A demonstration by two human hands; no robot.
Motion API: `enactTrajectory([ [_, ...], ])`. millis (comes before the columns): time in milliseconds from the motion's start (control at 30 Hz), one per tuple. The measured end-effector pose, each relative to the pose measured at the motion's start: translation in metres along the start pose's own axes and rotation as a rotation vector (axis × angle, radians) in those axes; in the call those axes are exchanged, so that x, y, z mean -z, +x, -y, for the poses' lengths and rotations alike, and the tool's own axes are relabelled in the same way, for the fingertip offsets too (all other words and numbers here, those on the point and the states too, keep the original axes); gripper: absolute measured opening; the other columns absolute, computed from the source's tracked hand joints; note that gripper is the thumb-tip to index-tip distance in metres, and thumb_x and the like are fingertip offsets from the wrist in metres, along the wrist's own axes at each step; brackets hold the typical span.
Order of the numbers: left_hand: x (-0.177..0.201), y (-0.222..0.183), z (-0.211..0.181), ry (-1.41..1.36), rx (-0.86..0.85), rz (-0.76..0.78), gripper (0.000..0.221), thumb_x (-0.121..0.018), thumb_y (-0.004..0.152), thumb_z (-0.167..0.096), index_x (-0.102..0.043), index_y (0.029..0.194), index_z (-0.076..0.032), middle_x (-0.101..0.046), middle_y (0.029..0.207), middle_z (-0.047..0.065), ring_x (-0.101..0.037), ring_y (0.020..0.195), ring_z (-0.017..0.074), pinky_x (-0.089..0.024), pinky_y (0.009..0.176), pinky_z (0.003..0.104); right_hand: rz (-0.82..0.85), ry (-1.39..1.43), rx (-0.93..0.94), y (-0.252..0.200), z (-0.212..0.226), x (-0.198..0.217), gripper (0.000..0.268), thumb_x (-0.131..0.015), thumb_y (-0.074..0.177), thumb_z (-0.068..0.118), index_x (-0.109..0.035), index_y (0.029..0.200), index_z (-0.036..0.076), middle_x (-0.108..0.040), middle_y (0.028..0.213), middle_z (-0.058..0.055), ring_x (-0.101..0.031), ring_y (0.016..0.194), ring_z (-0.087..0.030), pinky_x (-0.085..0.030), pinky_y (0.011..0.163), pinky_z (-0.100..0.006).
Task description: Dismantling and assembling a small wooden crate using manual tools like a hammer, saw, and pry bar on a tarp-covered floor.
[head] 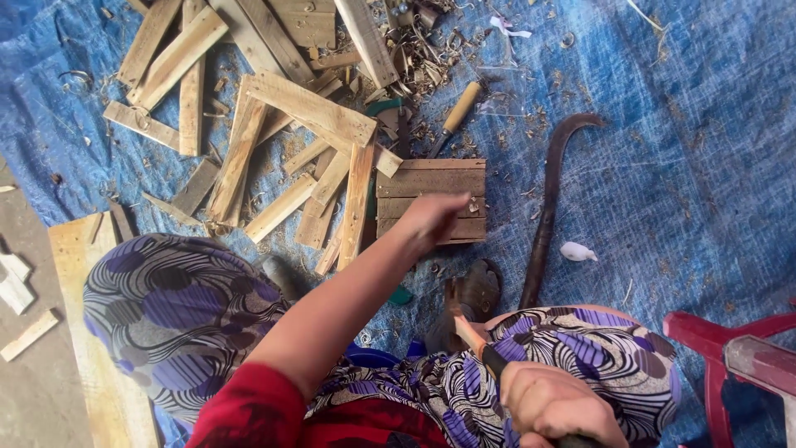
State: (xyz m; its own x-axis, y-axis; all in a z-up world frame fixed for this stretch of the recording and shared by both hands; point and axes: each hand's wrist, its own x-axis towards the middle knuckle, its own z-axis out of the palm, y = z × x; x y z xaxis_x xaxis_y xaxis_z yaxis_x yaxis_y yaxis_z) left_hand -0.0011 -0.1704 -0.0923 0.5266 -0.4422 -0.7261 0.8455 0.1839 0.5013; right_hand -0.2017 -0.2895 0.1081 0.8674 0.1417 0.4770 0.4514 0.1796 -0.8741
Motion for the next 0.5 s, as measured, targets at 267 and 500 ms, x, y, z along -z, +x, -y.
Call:
enactTrajectory([
  [267, -0.083, 0.007, -0.077, 0.316, -0.344, -0.104, 0.082, -0.058, 0.084, -0.045, -0.048, 0.146, 0.007, -0.062, 0.137, 0.028, -0.065, 0.124, 0.0353, -0.053, 0.107, 0.043, 0.105, 0.099, 0.008, -0.041, -0.023, 0.041, 0.011, -0.062, 0.095, 0.011, -0.053, 0.089, 0.01, -0.069, 0.069, -0.007, -0.067, 0.059, -0.017, -0.063, 0.064, -0.039],
  [500, 0.108, 0.09, 0.037, 0.992, -0.478, -0.783, 0.043, -0.064, 0.08, -0.02, -0.06, 0.117, 0.002, -0.059, 0.115, 0.026, -0.061, 0.103, 0.0416, -0.054, 0.088, 0.05, 0.096, 0.079, -0.049, -0.032, -0.026, 0.034, 0.014, -0.063, 0.092, 0.011, -0.054, 0.081, 0.01, -0.069, 0.066, -0.005, -0.067, 0.056, -0.014, -0.061, 0.062, -0.034],
])
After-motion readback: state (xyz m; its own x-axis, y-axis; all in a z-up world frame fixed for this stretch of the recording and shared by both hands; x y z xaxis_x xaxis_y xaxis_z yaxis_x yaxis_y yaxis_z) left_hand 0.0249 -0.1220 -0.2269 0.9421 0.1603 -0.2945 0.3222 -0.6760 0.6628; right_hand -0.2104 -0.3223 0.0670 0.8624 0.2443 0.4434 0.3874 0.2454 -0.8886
